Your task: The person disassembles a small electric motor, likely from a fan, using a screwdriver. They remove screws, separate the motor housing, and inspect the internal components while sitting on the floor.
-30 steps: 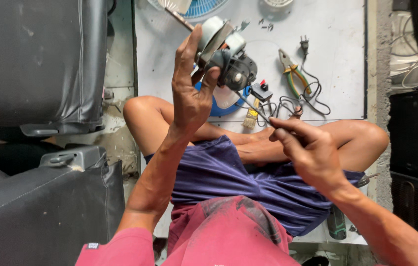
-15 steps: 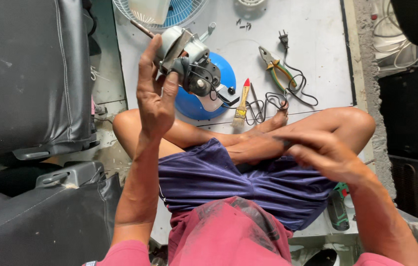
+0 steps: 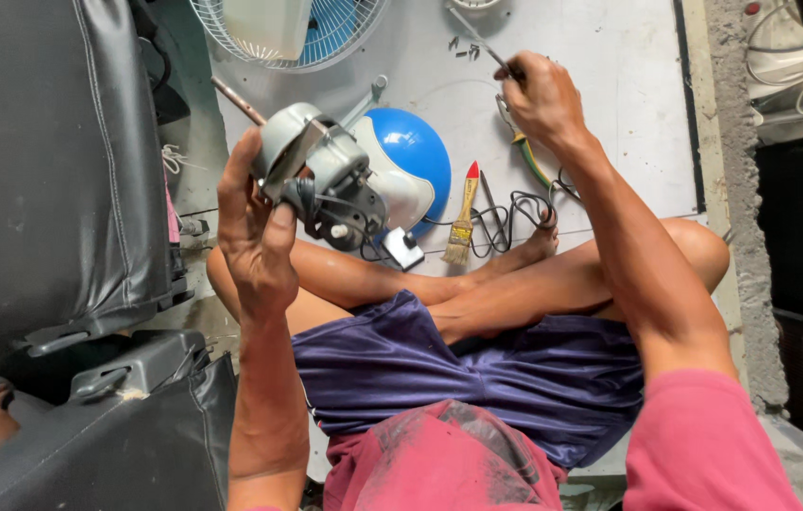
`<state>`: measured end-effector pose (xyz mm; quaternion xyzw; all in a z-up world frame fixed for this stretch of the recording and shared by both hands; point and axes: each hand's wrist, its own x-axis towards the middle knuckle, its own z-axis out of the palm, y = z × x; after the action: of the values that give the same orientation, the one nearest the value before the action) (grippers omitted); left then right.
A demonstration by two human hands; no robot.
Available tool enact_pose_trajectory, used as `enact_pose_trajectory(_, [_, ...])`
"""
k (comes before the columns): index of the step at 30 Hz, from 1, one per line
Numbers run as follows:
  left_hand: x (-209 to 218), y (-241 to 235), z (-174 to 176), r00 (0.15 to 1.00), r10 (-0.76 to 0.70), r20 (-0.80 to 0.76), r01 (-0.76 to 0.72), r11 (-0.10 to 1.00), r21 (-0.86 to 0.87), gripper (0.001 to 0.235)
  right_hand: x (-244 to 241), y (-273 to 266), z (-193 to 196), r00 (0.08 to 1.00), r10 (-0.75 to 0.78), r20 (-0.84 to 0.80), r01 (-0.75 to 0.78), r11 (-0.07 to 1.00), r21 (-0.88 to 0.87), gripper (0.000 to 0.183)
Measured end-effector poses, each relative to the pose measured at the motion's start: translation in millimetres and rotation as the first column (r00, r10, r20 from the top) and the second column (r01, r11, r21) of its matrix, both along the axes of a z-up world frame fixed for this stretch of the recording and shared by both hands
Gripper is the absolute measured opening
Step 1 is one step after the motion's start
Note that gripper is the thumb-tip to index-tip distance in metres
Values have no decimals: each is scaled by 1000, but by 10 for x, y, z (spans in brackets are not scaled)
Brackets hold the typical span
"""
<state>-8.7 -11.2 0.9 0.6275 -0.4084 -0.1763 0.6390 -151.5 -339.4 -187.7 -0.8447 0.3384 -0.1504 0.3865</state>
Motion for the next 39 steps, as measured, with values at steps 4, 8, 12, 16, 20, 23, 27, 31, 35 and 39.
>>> enact_pose_trajectory(4, [-48,-4,-45,996,80,-27,-80,997,7,58,574,-348,-505,991,-68,-118,51,989,-138,15])
enact_pose_trajectory(8, [-92,-32,6,993,112,-28,-111,993,37,54,941,-616,-837,985,-36,-171,16,993,-117,20])
enact_pose_trajectory(12, [-23,-80,37,991,99,94,-100,995,15,54,1153,-781,-911,981,-8,-194,-28,983,-182,16])
enact_pose_trajectory(16, [-71,2,-24,981,168,93,-175,982,75,54,1356,-833,-1033,968,-28,-251,-33,971,-235,12])
enact_pose_trajectory(20, [-47,4,-35,995,104,5,-104,993,50,54,1472,-798,-1255,975,-24,-220,-23,978,-207,14])
enact_pose_trajectory(23, [-19,8,-36,994,69,88,-73,996,47,54,1514,-748,-1365,965,2,-261,-74,962,-264,23])
enact_pose_trajectory(27, [5,-23,4,991,63,117,-71,995,66,52,1518,-733,-1388,949,33,-315,-127,950,-284,23])
enact_pose_trajectory(31, [-29,-3,2,999,44,8,-45,998,42,54,1415,-771,-1300,975,102,-199,-140,972,-187,21])
enact_pose_trajectory(35, [-12,-3,-12,998,53,42,-55,998,41,55,969,-620,-543,982,166,95,-184,956,227,8])
enact_pose_trajectory(39, [-1,-61,12,998,41,54,-41,999,0,52,450,-271,61,973,-29,231,-46,947,317,8])
